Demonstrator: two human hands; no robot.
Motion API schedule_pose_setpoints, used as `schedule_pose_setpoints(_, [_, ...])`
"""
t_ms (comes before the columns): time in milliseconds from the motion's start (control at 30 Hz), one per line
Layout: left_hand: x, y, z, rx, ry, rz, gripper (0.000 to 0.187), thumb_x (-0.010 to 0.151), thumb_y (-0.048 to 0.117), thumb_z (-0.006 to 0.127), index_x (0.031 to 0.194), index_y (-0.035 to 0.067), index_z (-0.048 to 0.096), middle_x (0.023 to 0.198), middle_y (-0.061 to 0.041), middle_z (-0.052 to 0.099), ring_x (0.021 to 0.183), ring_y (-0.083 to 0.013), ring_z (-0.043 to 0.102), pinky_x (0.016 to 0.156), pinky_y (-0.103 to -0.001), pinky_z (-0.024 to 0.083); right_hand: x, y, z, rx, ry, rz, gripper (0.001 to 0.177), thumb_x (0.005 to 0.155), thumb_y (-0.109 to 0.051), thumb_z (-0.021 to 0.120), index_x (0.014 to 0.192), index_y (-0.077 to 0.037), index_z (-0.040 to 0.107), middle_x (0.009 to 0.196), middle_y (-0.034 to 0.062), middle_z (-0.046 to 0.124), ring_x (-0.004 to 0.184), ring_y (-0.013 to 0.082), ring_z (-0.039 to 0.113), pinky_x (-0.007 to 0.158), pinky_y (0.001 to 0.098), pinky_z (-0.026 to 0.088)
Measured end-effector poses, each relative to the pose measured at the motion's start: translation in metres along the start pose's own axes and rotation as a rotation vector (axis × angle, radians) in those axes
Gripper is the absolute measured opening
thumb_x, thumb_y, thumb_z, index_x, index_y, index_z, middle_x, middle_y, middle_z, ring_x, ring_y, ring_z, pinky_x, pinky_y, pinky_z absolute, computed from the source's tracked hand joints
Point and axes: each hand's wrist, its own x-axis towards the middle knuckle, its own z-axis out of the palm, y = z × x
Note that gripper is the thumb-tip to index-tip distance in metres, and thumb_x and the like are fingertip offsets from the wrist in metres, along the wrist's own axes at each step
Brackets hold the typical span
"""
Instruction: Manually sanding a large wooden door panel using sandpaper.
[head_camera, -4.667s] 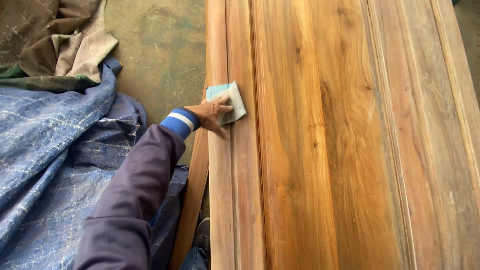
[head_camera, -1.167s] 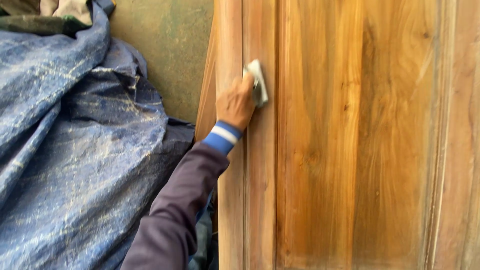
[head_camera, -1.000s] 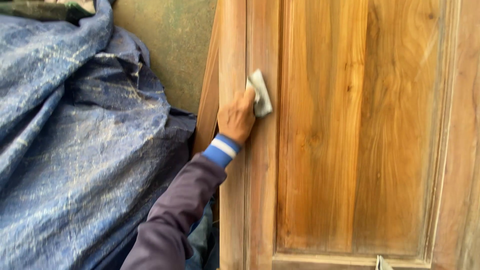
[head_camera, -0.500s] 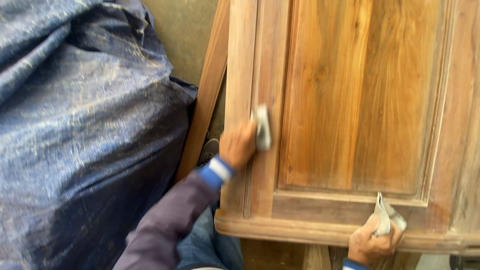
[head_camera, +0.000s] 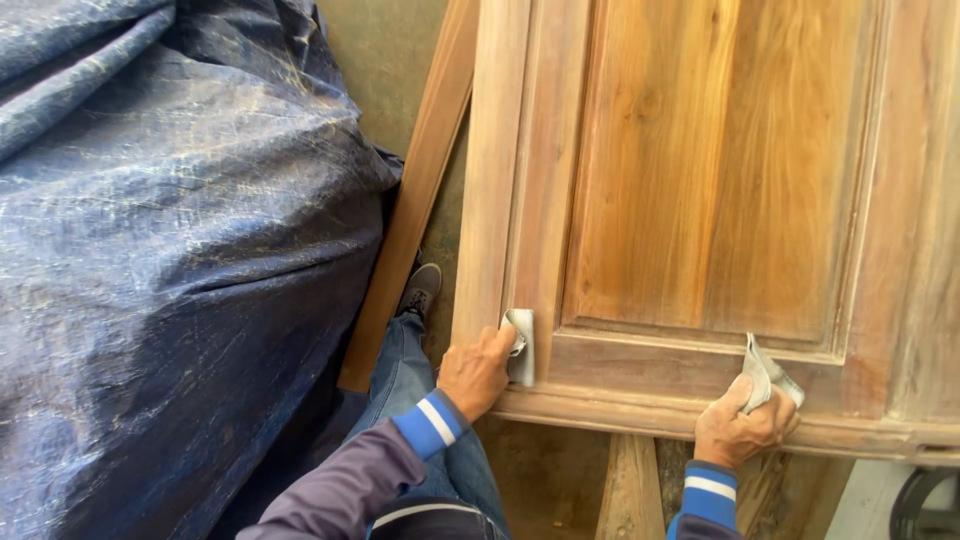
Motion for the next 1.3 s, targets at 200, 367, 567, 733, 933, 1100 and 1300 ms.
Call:
schedule_pose_setpoints(200, [0.088,-0.030,0.020,-0.021,0.201,-0.004,0.013,0.089,0.003,0.059,0.098,0.012,0.056,0.080,-0.013,0.064,0.070,-0.0358,0.068,0.058,-0.048,0.054,0.003,0.003,0.001,0.004,0.013,-0.047,0.028,0.110,-0.022,0.063,0.098,0.003,0.063,0.108,0.0188,0.062,0.109,0.0436,0.057,0.101,0.0543,0.043])
schedule_pose_setpoints(367, [0.043,-0.014,0.013,-0.066,0.225,-0.007,0.019,0.085,0.000,0.058,0.100,0.012,0.056,0.082,-0.014,0.063,0.068,-0.0380,0.064,0.057,-0.050,0.050,0.001,0.006,0.001,-0.005,0.026,-0.029,0.027,0.110,-0.022,0.065,0.100,0.003,0.064,0.108,0.0192,0.063,0.108,0.0426,0.057,0.104,0.0559,0.044])
schedule_pose_setpoints(567, [0.020,-0.020,0.012,-0.101,0.060,0.027,0.019,0.082,0.003,0.060,0.099,0.012,0.057,0.081,-0.014,0.064,0.067,-0.0382,0.066,0.056,-0.051,0.051,0.001,0.002,0.002,-0.021,0.039,-0.018,0.027,0.110,-0.023,0.067,0.098,0.001,0.067,0.104,0.0173,0.064,0.106,0.0411,0.060,0.101,0.0535,0.046])
schedule_pose_setpoints(733, [0.150,-0.050,0.011,-0.099,0.227,0.102,0.018,0.084,0.002,0.060,0.098,0.012,0.057,0.080,-0.016,0.065,0.069,-0.0385,0.065,0.056,-0.050,0.052,0.001,-0.002,-0.005,0.004,-0.006,0.041,0.024,0.107,-0.022,0.065,0.099,0.001,0.066,0.108,0.0172,0.064,0.109,0.0418,0.060,0.097,0.0505,0.047])
schedule_pose_setpoints(933, [0.136,-0.052,-0.015,-0.261,0.266,-0.126,0.015,0.092,0.014,0.068,0.102,0.010,0.058,0.080,-0.019,0.068,0.074,-0.0418,0.068,0.060,-0.053,0.053,0.006,-0.013,-0.014,0.038,-0.062,0.017,0.023,0.108,-0.018,0.062,0.105,0.004,0.067,0.112,0.0176,0.063,0.112,0.0400,0.058,0.102,0.0525,0.046])
schedule_pose_setpoints(1100, [-0.004,-0.062,-0.016,-0.307,-0.163,0.080,0.022,0.083,0.013,0.074,0.099,0.009,0.060,0.072,-0.015,0.067,0.066,-0.0372,0.069,0.057,-0.049,0.054,0.005,-0.010,-0.011,0.005,-0.058,0.023,0.024,0.110,-0.019,0.062,0.108,0.005,0.068,0.113,0.0184,0.063,0.114,0.0394,0.058,0.104,0.0530,0.045])
schedule_pose_setpoints(1300, [0.065,-0.089,0.010,-0.186,0.082,0.168,0.019,0.080,0.013,0.073,0.097,0.014,0.067,0.063,-0.014,0.063,0.057,-0.0354,0.065,0.052,-0.047,0.051,0.023,-0.046,-0.022,0.146,-0.058,0.021,0.028,0.109,-0.014,0.054,0.122,0.001,0.074,0.118,0.0155,0.066,0.116,0.0343,0.061,0.105,0.0490,0.048])
